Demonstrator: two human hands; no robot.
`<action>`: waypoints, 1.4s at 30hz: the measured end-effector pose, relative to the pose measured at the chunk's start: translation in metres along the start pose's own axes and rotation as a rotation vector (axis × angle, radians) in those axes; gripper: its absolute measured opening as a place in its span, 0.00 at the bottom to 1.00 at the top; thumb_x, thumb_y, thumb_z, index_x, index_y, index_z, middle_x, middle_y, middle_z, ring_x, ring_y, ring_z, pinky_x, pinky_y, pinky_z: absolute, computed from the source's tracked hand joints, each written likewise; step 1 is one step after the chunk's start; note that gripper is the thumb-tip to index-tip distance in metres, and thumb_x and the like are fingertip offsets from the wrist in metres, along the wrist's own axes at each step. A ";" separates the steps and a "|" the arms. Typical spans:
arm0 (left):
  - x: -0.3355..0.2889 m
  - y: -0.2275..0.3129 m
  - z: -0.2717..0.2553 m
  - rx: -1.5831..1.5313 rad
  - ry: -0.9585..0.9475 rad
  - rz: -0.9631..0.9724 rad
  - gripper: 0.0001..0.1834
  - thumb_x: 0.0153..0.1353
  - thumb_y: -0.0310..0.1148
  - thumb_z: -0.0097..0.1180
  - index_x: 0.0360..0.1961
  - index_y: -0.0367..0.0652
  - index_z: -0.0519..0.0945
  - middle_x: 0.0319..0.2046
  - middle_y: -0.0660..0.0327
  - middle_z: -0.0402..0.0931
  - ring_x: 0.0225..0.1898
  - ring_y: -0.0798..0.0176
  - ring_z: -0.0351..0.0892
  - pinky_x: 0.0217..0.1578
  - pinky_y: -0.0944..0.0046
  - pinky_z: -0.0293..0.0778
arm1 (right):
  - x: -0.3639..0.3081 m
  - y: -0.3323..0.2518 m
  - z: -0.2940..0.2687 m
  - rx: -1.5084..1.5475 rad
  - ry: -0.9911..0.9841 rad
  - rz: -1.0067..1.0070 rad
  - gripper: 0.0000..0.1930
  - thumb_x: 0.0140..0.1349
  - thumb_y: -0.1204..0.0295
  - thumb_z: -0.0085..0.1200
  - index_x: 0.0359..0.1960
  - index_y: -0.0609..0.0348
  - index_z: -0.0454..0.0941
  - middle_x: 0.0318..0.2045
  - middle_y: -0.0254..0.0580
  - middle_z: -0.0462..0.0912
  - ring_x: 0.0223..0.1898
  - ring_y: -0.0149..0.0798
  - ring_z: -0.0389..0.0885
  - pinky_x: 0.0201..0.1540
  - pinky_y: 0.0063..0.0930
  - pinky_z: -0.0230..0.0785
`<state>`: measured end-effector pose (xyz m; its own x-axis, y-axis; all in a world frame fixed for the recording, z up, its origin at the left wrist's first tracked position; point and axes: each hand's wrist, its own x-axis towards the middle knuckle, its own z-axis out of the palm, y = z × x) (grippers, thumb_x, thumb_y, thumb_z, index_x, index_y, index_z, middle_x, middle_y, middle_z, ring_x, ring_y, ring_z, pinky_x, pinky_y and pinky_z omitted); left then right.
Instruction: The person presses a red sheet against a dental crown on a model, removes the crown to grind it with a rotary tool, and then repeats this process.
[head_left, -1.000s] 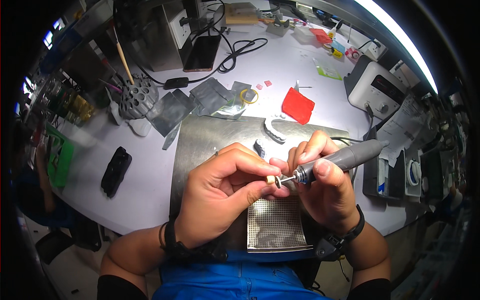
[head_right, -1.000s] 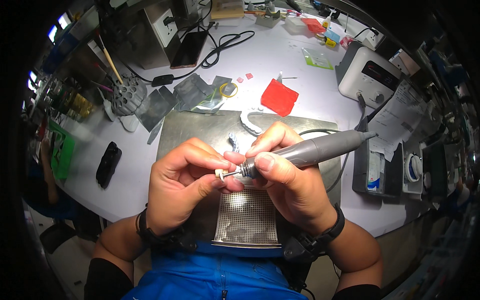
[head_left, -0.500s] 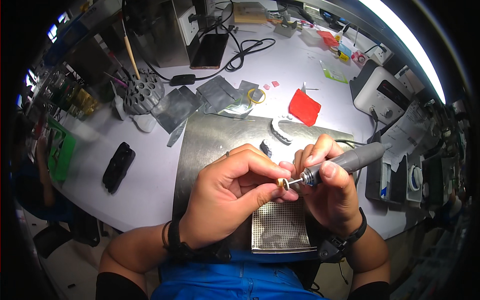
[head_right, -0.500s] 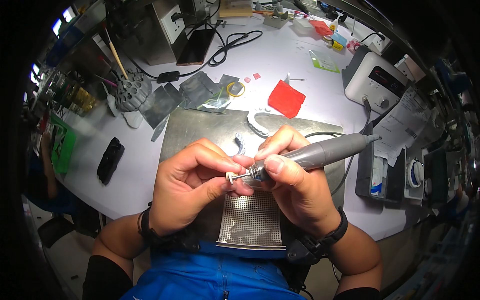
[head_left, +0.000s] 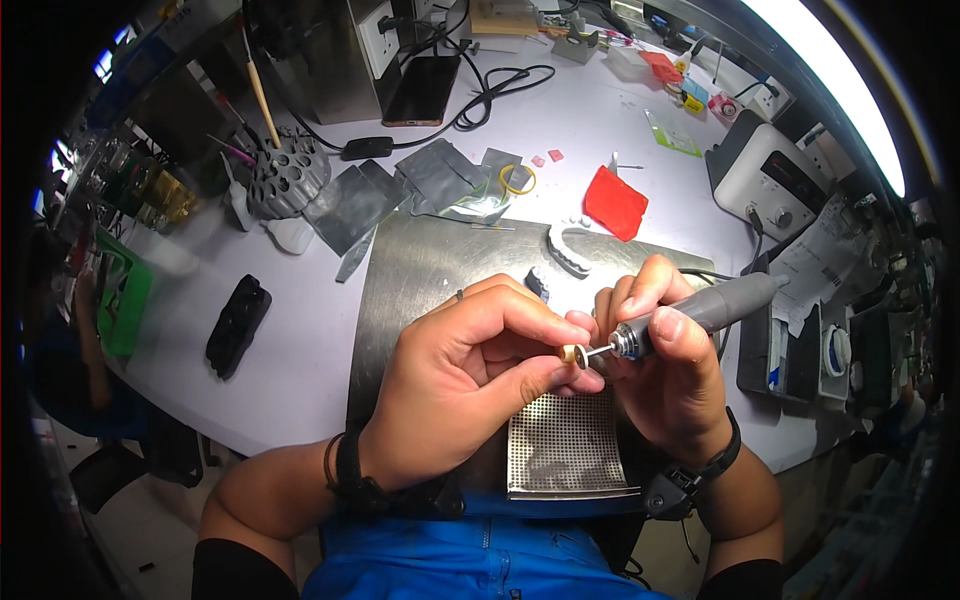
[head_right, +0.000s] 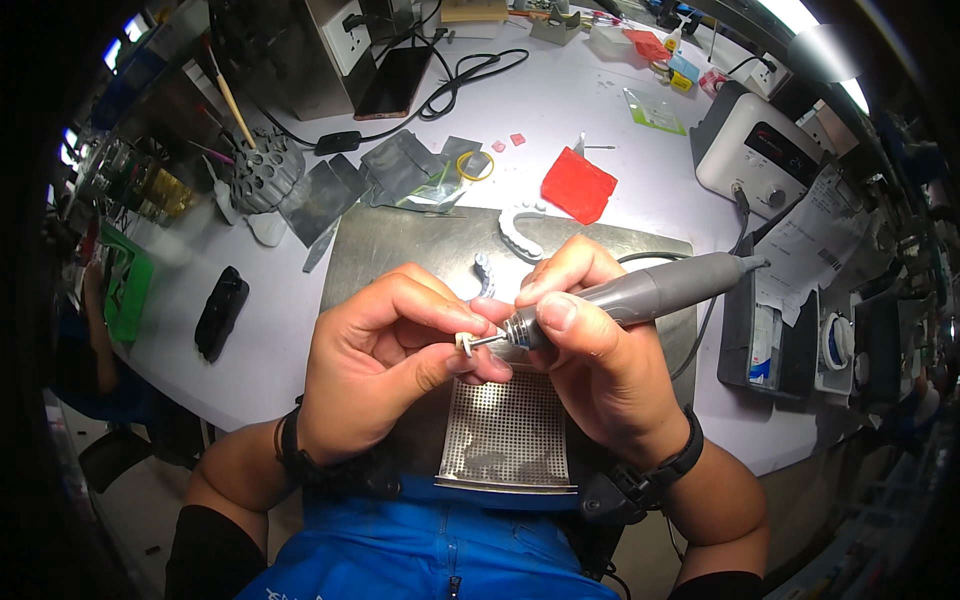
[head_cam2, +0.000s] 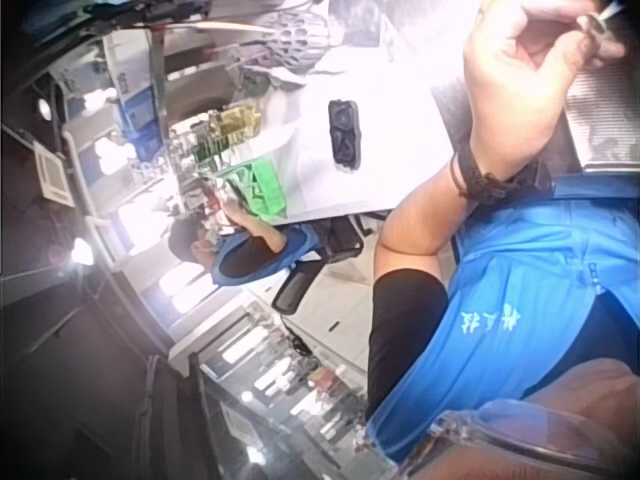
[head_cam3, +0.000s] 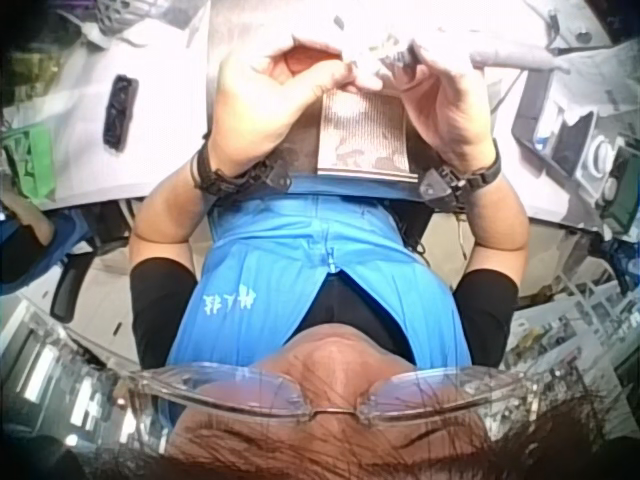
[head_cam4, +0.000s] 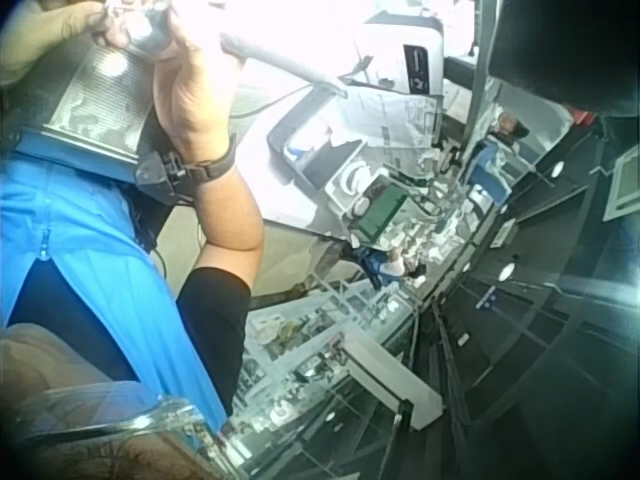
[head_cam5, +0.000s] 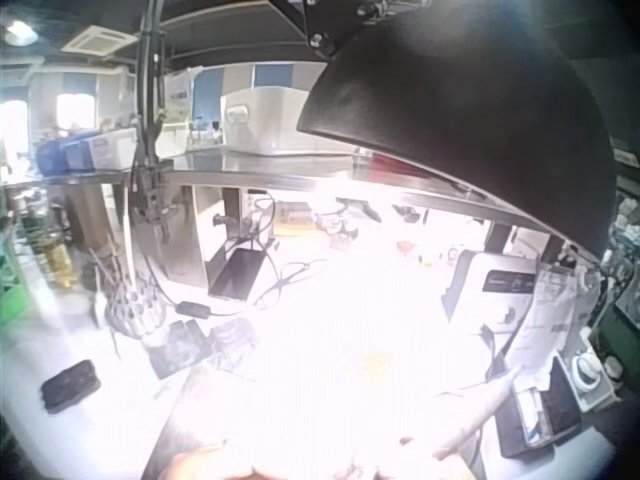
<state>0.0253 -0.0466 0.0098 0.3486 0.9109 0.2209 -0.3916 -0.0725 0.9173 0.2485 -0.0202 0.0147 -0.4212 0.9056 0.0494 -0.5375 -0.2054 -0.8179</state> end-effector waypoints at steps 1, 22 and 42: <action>0.000 0.000 0.000 -0.007 0.006 -0.001 0.10 0.75 0.17 0.59 0.54 0.29 0.80 0.57 0.44 0.80 0.51 0.51 0.91 0.55 0.56 0.89 | 0.000 0.001 -0.002 0.000 0.000 0.000 0.12 0.71 0.64 0.64 0.45 0.57 0.77 0.41 0.45 0.89 0.42 0.31 0.86 0.44 0.24 0.75; 0.000 -0.001 0.000 -0.060 -0.013 -0.005 0.11 0.74 0.15 0.58 0.55 0.30 0.80 0.57 0.45 0.80 0.52 0.52 0.91 0.57 0.56 0.88 | -0.001 0.000 0.004 -0.007 0.028 -0.007 0.12 0.69 0.63 0.64 0.42 0.56 0.77 0.38 0.37 0.82 0.39 0.28 0.81 0.44 0.24 0.73; 0.001 0.000 0.001 -0.004 -0.013 0.001 0.10 0.74 0.15 0.58 0.54 0.29 0.79 0.57 0.44 0.79 0.53 0.50 0.90 0.58 0.54 0.89 | 0.000 0.002 0.003 0.022 0.043 0.006 0.10 0.69 0.66 0.64 0.41 0.57 0.78 0.40 0.46 0.88 0.32 0.27 0.78 0.43 0.25 0.75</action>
<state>0.0267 -0.0465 0.0104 0.3589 0.9056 0.2258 -0.3949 -0.0718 0.9159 0.2455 -0.0216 0.0151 -0.3927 0.9195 0.0192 -0.5514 -0.2187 -0.8050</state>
